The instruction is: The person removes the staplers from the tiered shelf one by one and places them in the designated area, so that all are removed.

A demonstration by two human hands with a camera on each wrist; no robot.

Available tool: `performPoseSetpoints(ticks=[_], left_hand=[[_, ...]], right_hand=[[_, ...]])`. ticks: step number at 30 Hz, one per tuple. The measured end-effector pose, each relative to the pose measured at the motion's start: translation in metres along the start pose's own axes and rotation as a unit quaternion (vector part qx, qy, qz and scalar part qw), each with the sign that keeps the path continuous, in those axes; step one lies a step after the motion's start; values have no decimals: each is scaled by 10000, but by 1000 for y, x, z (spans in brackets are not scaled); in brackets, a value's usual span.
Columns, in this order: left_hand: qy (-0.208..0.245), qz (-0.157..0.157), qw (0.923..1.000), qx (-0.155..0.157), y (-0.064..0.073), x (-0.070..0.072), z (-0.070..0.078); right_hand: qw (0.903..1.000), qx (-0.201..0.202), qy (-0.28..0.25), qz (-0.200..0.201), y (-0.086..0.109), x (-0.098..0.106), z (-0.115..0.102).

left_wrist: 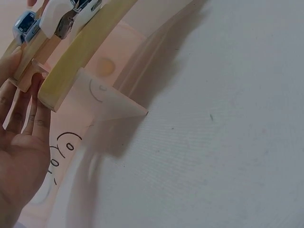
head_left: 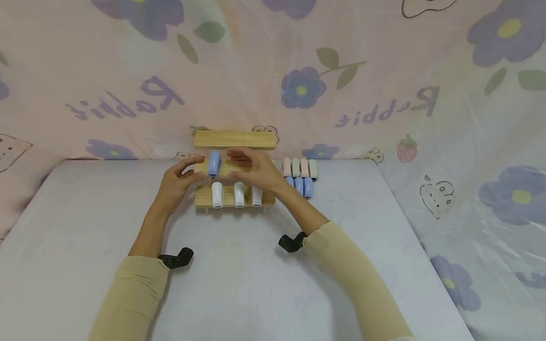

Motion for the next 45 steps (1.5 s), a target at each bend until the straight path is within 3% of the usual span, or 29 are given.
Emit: performPoseSetpoints(ticks=[5,17,31,39,45], left_hand=[[11,32,9999,-97,0,2,2],[170,-132,9996,-180,-2,0,-1],[97,-22,10000,-12,-3,3,-3],[223,-25,9997,-90,-2,5,-5],[254,-9,9997,-49,-3,4,-8]], right_hand=[[9998,8,148,-117,-12,-8,14],[9991,47,422,13,-20,-19,17],[9932,-274,1102,267,-27,-30,20],[9970,-139,674,363,-23,-25,19],[9979,237,553,226,-15,-19,16]])
Point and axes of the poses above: each hand's wrist, its own y-axis away from the middle knuckle, its own x-axis out of the back of the hand, z = x × y, the point moved 8 cm from there along -y, towards the middle knuckle, and after that the axes turned 9 degrees about -y, right-handed, at the moved point
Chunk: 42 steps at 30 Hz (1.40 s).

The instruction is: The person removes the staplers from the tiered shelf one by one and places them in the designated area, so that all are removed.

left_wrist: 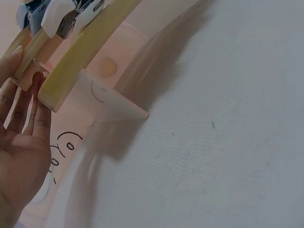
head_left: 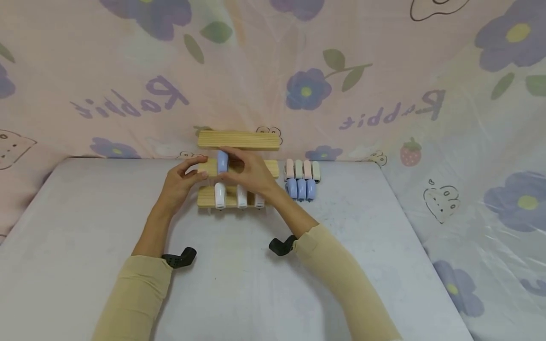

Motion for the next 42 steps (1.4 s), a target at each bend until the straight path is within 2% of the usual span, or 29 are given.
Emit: performPoseSetpoints(ticks=[4,9,18,22,27,31,38,42], left_hand=[[-102,39,9999,21,2,0,2],[-79,10,10000,20,2,-2,4],[-168,132,9997,112,-1,0,2],[-169,91,9997,132,0,-1,2],[-54,34,9999,108,5,-5,12],[-12,14,10000,85,9,-7,21],[-89,25,9999,99,10,-9,22],[-92,55,9998,157,10,-10,22]], right_hand=[[9997,167,197,3,4,6,-1],[10000,61,-21,74,9,17,1],[9995,-59,-94,293,20,40,5],[9990,-96,-29,446,29,53,8],[9986,-49,8,531,40,65,15],[9987,-20,-181,485,46,70,19],[9977,19,-371,575,58,80,-14],[9975,-52,-403,578,62,85,-12]])
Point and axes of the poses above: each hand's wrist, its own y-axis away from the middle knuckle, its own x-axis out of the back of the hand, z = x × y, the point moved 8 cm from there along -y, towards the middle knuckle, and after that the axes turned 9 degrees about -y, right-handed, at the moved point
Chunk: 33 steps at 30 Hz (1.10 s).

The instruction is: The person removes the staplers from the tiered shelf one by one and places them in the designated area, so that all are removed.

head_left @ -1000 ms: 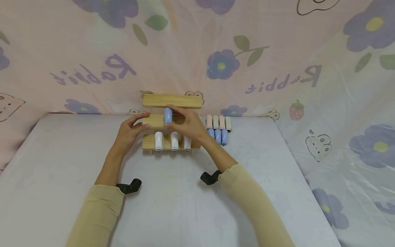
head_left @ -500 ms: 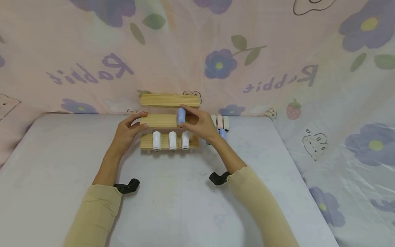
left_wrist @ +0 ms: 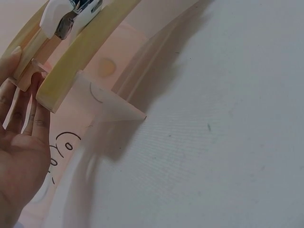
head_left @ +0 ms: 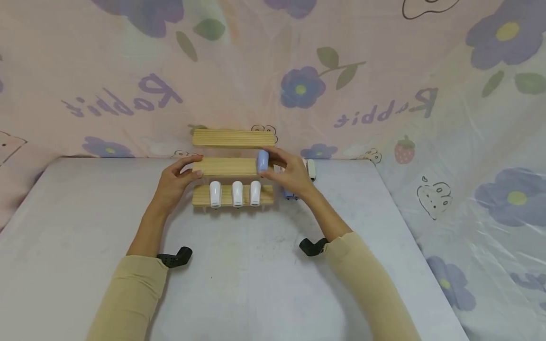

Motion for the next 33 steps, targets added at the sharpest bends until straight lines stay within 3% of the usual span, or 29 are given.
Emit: performPoseSetpoints(ticks=[19,25,33], left_hand=[[209,-121,9995,-208,0,1,3],[219,-103,9993,-270,-4,5,-7],[237,-49,9992,-317,-6,7,-16]], right_hand=[[9987,-252,437,83,19,25,7],[9979,-309,565,-33,25,32,11],[9962,-550,670,81,36,53,52]])
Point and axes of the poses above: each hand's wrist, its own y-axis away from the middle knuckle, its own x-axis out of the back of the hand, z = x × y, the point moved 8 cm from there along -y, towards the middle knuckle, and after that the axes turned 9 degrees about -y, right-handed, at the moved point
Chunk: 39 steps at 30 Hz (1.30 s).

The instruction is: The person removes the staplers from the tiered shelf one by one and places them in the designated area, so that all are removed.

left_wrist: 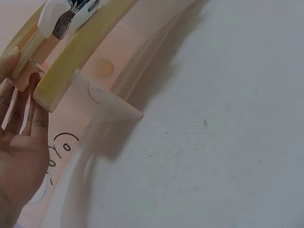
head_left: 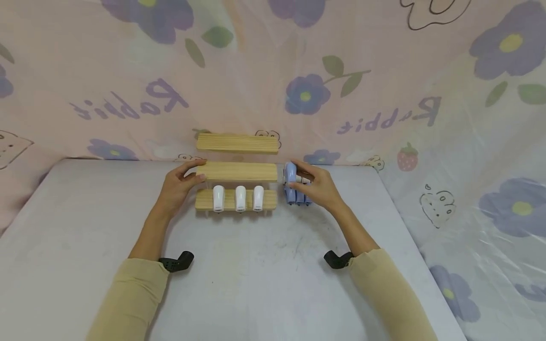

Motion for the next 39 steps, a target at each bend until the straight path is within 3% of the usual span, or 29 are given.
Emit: performPoseSetpoints(ticks=[19,26,33,39], left_hand=[[51,25,9999,82,3,1,4],[-56,2,10000,48,0,0,1],[-47,-13,10000,37,-3,0,0],[-87,43,9998,190,2,-2,8]], right_hand=[[9991,-358,95,185,25,27,26],[9977,-628,-101,220,41,32,2],[9980,-584,-39,227,47,41,8],[9978,-636,89,158,50,45,22]])
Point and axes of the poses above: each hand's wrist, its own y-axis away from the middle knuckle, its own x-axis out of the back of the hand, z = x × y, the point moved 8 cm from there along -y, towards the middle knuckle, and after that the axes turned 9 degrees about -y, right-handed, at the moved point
